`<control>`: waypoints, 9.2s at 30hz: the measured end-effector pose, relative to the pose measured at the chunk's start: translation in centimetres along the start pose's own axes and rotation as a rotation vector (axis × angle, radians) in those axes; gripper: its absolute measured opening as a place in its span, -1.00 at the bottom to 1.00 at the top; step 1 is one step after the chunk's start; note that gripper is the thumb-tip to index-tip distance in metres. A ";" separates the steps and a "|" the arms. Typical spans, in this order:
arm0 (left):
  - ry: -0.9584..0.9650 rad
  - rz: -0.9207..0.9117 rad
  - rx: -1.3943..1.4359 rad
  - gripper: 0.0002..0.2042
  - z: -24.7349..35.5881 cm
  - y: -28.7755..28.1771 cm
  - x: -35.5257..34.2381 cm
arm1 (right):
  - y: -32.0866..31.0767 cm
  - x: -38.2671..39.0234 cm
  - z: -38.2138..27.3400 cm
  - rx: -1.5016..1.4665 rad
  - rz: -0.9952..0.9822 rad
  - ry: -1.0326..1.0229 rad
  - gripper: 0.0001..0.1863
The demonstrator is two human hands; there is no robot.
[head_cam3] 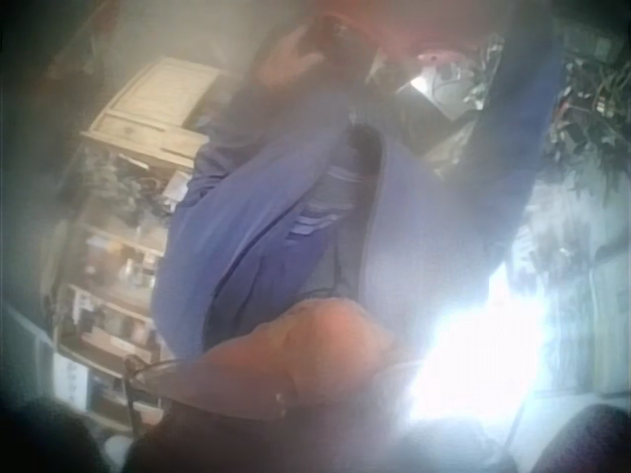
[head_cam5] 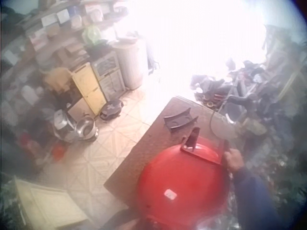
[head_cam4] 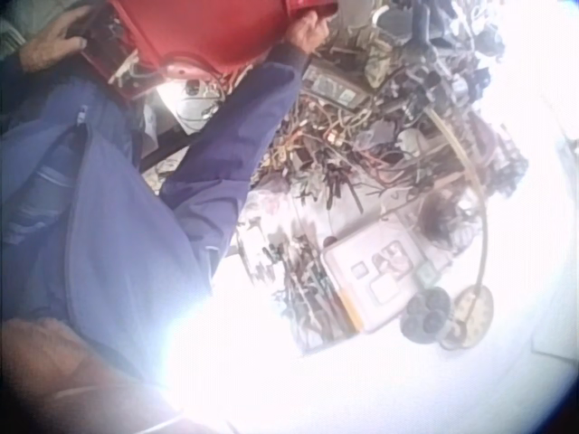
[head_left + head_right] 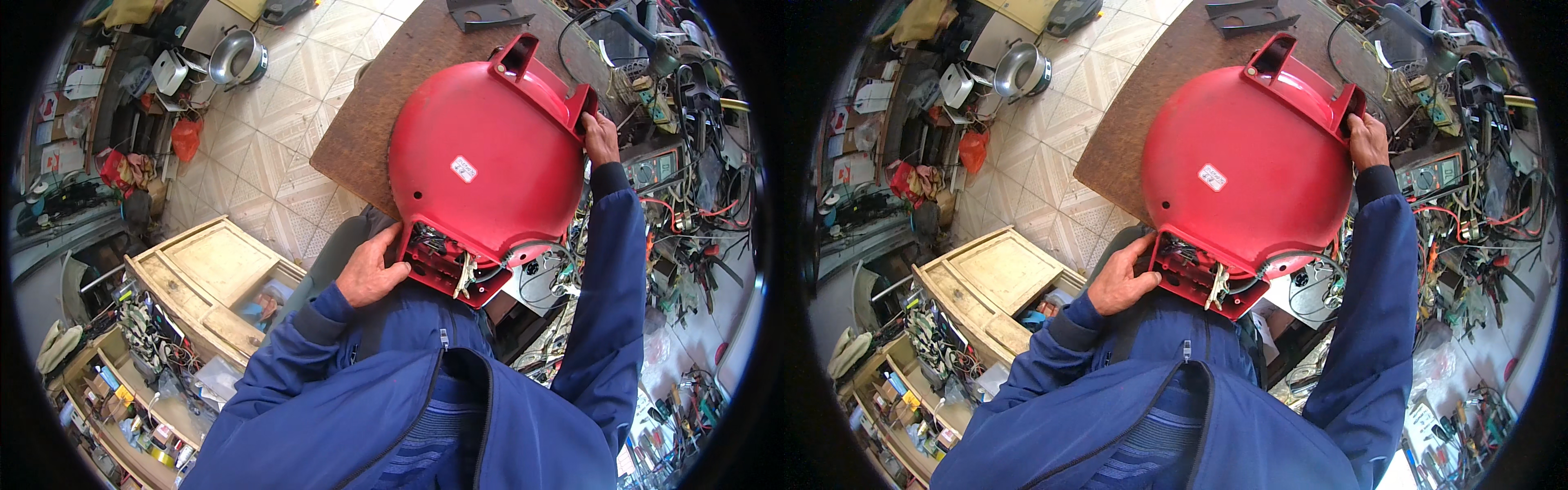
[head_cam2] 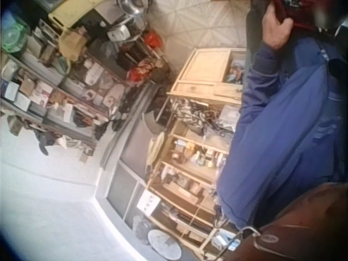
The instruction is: The person holds a red plastic housing and uses pliers to manipulate internal wires and components. They repeatedly adjust the position of the housing and the wires, occasionally turning the object over to access different sides.
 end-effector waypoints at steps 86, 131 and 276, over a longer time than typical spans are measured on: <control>0.367 0.234 -0.736 -0.23 6.1 -0.1 0.3 | 9.5 39.8 4.7 -0.234 0.005 0.326 -0.81; 0.498 0.227 -1.063 -0.70 8.2 2.4 -4.6 | 3.8 35.3 9.9 -0.123 0.294 0.289 -0.79; -0.094 -0.313 -0.288 -0.11 9.2 -6.1 -15.8 | 13.5 33.9 5.2 -1.242 0.661 0.356 -0.33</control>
Point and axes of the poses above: each hand's wrist, its own x-axis away from the middle knuckle, its own y-axis out of the palm, z = x × y, the point moved 6 cm from there along -x, towards the middle knuckle, and after that the axes turned 5 degrees about y, right-handed, at the moved point
